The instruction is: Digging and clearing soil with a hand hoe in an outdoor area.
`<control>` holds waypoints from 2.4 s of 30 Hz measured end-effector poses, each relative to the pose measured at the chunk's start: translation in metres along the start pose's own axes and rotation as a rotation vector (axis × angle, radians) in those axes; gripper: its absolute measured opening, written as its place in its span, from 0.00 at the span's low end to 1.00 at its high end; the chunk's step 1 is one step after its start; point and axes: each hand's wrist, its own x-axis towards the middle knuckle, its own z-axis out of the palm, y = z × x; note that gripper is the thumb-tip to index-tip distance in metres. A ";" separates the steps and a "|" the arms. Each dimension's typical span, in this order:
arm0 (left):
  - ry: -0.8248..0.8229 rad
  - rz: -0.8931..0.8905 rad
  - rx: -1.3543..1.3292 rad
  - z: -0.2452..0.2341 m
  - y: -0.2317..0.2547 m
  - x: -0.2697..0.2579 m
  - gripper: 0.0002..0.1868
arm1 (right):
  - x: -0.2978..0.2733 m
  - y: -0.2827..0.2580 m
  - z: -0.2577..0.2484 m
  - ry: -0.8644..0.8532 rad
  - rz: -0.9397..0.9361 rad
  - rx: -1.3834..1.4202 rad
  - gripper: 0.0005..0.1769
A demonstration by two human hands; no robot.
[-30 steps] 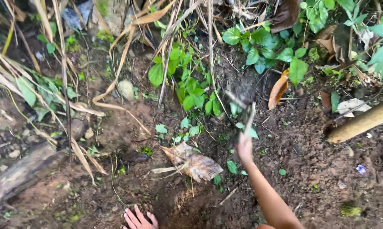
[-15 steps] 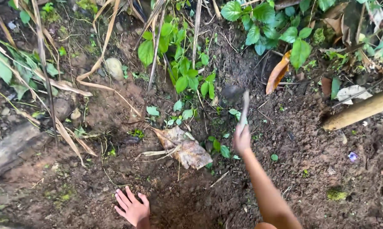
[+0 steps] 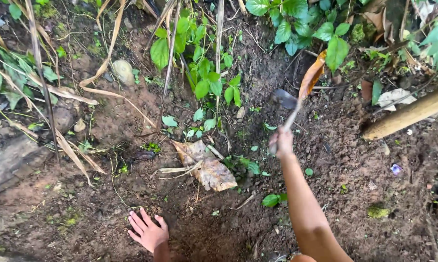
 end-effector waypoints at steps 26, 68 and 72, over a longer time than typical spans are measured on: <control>-0.004 0.010 0.061 -0.004 0.003 -0.001 0.36 | -0.095 0.033 0.037 -0.056 0.102 -0.214 0.20; -0.033 -0.022 0.066 -0.008 0.005 -0.001 0.38 | -0.258 0.086 0.045 -0.271 0.355 -0.263 0.18; -0.027 -0.015 0.081 -0.001 0.000 -0.002 0.37 | -0.199 0.032 0.091 -0.114 0.005 -0.211 0.14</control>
